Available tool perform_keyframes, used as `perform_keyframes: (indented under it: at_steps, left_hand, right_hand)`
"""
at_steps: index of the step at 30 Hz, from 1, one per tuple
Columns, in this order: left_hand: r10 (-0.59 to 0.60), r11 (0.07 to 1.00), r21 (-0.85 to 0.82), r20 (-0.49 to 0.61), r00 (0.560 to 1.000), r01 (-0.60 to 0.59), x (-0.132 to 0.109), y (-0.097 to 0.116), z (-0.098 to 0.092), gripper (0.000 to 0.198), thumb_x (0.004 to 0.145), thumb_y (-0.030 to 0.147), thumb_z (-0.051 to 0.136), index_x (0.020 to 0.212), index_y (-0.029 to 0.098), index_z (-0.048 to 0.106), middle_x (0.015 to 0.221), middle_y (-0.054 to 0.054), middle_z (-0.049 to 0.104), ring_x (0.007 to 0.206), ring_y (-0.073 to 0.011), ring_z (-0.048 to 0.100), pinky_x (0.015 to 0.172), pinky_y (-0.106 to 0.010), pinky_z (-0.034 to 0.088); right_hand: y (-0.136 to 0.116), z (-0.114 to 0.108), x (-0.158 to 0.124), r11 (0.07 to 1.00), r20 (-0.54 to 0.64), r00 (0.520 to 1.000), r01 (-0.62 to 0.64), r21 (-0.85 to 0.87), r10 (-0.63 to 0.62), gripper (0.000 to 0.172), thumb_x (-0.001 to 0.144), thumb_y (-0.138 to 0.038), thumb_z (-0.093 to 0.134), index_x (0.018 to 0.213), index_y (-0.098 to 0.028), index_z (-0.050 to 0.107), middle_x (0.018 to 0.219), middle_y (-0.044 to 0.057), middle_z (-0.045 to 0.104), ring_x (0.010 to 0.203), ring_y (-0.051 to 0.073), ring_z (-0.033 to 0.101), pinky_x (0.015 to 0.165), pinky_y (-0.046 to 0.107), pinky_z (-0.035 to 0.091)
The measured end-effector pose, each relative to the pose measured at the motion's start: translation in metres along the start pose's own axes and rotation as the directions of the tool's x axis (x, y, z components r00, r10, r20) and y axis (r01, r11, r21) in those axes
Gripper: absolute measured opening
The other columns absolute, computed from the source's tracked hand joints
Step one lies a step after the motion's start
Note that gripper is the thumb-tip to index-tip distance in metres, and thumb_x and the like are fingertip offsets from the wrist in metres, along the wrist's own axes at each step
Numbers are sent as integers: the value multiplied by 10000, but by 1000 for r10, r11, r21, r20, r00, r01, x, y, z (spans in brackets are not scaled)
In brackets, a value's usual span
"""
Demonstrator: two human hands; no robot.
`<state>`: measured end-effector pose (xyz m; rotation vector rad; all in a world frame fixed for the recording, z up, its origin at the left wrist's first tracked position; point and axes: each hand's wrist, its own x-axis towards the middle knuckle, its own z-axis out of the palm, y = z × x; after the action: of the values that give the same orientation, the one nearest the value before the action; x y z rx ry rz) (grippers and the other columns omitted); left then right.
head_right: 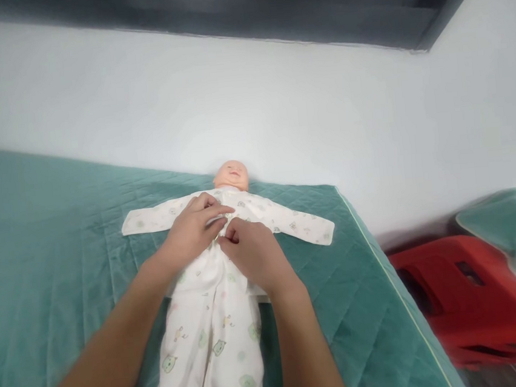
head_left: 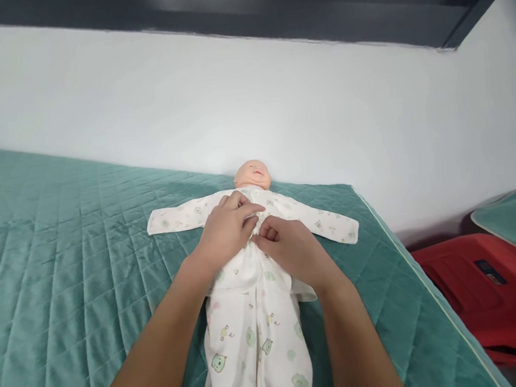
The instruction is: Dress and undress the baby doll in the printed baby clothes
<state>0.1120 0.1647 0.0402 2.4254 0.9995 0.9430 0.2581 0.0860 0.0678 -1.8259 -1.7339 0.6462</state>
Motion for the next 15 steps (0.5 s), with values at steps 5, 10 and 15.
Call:
perform_keyframes:
  at_steps: [5, 10, 15]
  left_hand:
    - [46, 992, 116, -40, 998, -41, 1, 0, 6, 250, 965, 246, 459, 1090, 275, 674, 1032, -42, 607, 957, -218, 518, 792, -360, 440]
    - [101, 987, 128, -55, 993, -93, 1, 1, 6, 261, 994, 242, 390, 1094, 245, 630, 1009, -52, 608, 947, -214, 519, 794, -352, 421]
    - [111, 993, 51, -79, 991, -107, 0, -1, 7, 240, 991, 215, 370, 1076, 222, 594, 1044, -60, 610, 985, -214, 539, 827, -357, 425]
  right_hand:
    - [2, 2, 0, 1000, -10, 1000, 3, 26, -3, 205, 832, -317, 524, 654, -237, 458, 558, -59, 491, 535, 128, 414, 506, 272, 298]
    - [3, 1, -1, 997, -1, 1000, -12, 77, 12, 213, 833, -342, 529, 658, -237, 469, 563, -55, 489, 535, 129, 407, 497, 268, 300]
    - [3, -1, -1, 992, 10, 1000, 0, 122, -1, 222, 836, -356, 541, 664, -233, 475, 569, -62, 473, 546, 122, 395, 502, 260, 301]
